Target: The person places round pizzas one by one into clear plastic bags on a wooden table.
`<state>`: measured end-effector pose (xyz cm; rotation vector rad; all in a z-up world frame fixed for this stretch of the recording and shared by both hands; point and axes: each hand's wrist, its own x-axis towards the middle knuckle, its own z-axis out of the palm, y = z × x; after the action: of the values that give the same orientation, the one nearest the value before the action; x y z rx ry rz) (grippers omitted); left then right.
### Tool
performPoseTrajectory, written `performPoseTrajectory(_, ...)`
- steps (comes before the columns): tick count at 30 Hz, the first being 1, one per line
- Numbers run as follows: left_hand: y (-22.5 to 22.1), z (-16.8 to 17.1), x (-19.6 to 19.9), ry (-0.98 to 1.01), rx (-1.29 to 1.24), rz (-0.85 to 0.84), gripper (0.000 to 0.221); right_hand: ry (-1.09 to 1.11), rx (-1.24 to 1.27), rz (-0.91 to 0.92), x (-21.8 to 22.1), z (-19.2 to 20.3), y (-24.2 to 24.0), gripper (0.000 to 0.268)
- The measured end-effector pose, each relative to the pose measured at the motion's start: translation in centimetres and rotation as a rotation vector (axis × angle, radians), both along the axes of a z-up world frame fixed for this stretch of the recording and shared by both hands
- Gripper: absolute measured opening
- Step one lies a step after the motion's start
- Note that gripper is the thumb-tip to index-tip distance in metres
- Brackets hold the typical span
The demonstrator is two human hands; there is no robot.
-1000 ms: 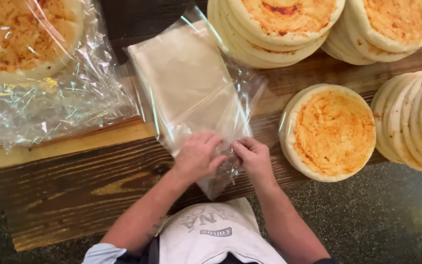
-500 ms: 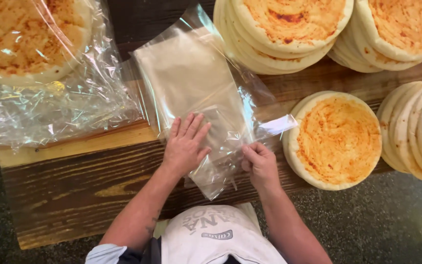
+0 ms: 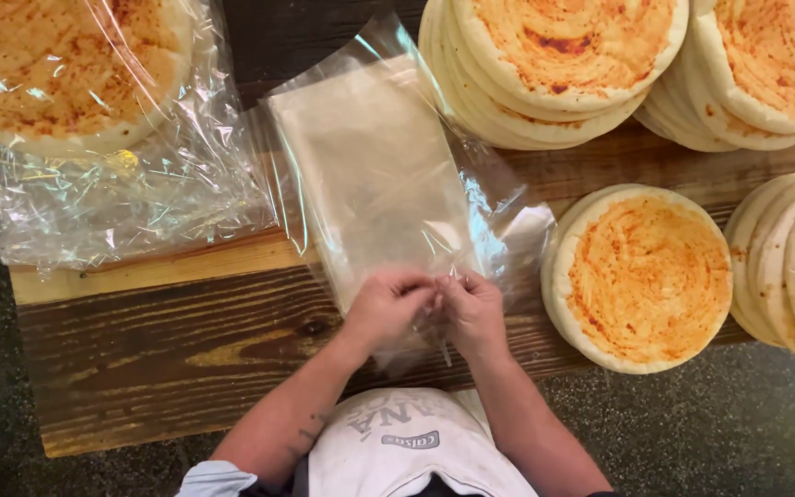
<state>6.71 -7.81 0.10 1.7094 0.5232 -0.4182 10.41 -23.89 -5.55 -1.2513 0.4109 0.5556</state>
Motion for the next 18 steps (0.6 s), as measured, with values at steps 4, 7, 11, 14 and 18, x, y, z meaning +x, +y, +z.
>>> performPoseTrajectory(4,2.6,1.7,1.9,0.037,-0.559,0.625,0.007,-0.055,-0.193,-0.009,0.5,7.2,1.2,0.030)
performPoseTrajectory(7,4.5,3.0,2.7,0.004,-0.630,0.722,0.005,-0.045,-0.219,0.030,0.8,7.1,-0.8,0.023)
performPoseTrajectory(11,2.1,4.5,1.6,-0.053,-0.335,0.277,0.014,0.023,-0.120,0.238,2.1,12.9,2.0,0.038)
performPoseTrajectory(14,-0.6,0.2,0.9,-0.199,0.147,-0.033,0.013,-0.147,-0.285,0.206,2.9,7.3,1.1,0.009)
performPoseTrajectory(18,-1.1,1.6,0.7,-0.237,0.155,-0.038,0.017,-0.115,-0.303,0.092,2.0,4.6,-0.5,0.010)
